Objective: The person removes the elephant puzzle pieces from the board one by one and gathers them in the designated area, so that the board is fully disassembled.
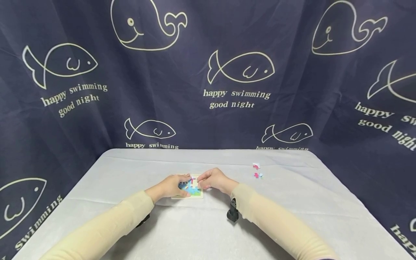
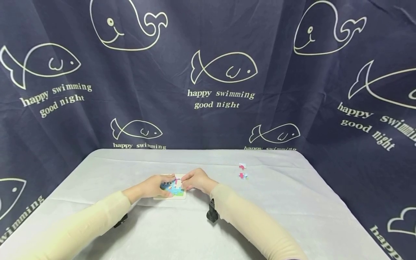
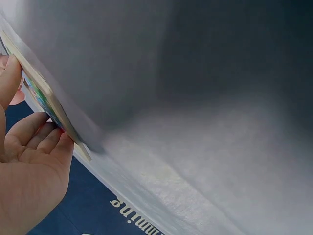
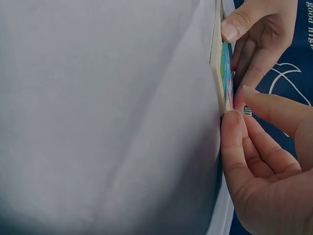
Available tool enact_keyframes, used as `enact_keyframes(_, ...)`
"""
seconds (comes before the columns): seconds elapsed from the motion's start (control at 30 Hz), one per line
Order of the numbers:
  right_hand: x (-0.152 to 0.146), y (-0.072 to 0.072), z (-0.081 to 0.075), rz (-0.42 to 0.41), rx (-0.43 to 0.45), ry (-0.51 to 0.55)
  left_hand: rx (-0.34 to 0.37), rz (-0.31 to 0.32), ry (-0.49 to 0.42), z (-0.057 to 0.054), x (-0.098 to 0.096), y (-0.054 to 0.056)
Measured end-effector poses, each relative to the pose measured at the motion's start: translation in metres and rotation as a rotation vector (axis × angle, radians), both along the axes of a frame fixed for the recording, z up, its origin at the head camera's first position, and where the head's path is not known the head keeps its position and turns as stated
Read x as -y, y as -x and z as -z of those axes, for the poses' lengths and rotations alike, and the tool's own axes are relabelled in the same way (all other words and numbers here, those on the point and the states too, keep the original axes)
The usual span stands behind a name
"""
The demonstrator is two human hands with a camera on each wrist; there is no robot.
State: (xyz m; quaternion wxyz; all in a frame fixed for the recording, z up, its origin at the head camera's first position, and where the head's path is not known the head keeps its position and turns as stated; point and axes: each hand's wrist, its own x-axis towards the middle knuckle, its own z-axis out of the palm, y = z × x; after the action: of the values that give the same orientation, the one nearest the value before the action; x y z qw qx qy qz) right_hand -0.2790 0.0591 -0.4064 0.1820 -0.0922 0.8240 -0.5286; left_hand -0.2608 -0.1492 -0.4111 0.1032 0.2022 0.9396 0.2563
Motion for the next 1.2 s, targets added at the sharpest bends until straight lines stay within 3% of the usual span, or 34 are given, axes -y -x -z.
enact_keyframes(0.7,0.0063,-0.0037,-0.0007,-0.046,-0.123,-0.141,-0.017,0.005,-0.007,0.0000,0.0000,-0.0017)
enact_keyframes(1.2,0.0076,-0.0024,0.0019,-0.046,-0.132,-0.146,-0.021,0.019,0.003,-0.0040,0.0005,-0.0042)
